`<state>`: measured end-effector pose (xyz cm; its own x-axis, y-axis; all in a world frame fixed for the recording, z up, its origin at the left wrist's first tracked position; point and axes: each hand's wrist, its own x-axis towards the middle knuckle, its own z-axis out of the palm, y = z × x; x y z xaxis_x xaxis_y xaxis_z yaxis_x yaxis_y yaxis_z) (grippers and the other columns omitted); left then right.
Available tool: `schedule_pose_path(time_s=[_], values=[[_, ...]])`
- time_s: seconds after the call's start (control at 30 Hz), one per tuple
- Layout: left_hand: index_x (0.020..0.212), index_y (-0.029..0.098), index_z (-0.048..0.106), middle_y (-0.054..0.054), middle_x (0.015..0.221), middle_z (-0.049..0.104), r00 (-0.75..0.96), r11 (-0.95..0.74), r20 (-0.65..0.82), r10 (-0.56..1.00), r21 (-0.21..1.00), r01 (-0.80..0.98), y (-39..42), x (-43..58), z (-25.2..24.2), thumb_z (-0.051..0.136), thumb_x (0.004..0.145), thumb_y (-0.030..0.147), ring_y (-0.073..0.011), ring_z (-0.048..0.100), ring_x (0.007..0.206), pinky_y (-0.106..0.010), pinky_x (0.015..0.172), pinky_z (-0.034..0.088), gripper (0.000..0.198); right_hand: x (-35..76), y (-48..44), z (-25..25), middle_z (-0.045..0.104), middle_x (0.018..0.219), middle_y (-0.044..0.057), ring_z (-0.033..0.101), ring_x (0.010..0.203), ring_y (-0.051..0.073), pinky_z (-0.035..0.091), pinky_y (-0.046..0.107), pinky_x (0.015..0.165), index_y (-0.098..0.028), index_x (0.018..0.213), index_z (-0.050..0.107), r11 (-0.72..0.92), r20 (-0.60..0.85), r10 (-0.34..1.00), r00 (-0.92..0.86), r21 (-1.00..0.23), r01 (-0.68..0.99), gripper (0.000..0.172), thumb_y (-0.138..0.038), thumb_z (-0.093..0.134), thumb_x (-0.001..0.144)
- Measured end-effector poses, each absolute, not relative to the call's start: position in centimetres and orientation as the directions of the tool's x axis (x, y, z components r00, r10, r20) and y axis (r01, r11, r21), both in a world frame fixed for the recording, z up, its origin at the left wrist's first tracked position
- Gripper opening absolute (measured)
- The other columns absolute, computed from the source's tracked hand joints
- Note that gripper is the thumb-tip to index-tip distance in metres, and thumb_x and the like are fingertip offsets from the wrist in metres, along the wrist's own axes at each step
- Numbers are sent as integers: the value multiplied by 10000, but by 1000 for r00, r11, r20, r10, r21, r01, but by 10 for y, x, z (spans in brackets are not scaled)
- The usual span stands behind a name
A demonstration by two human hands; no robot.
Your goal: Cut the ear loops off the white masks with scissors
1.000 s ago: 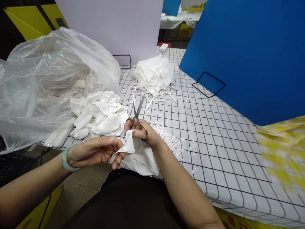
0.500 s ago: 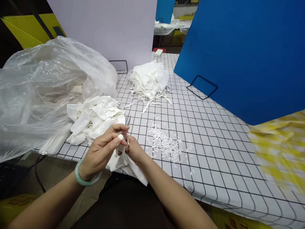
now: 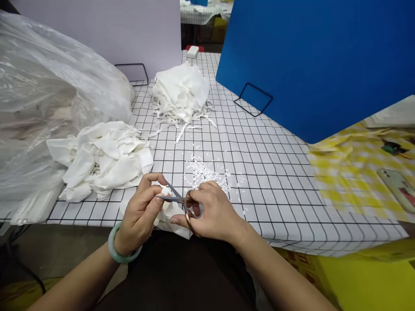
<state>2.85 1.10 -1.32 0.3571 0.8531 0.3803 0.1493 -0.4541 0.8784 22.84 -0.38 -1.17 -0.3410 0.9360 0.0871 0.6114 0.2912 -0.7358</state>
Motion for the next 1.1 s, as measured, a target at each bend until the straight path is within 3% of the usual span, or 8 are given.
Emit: schedule_pose_path(time_s=[0.67, 1.1], values=[[902, 176, 598, -67, 1016, 514, 413, -497, 406, 815, 857, 139, 6, 34, -17, 425, 988, 71, -175, 499, 1103, -271, 905, 465, 220, 229, -11, -12, 532, 551, -2, 497, 577, 140, 417, 330, 693, -201, 551, 472, 329, 128, 931, -340, -695, 639, 587, -678, 630, 854], [898, 172, 604, -62, 968, 560, 474, -510, 403, 783, 852, 118, 11, 49, -21, 434, 986, 63, -176, 498, 1104, -272, 928, 460, 220, 244, -24, -32, 536, 522, -8, 479, 546, 124, 395, 293, 648, -194, 559, 471, 291, 153, 954, -257, -676, 677, 573, -644, 633, 873]])
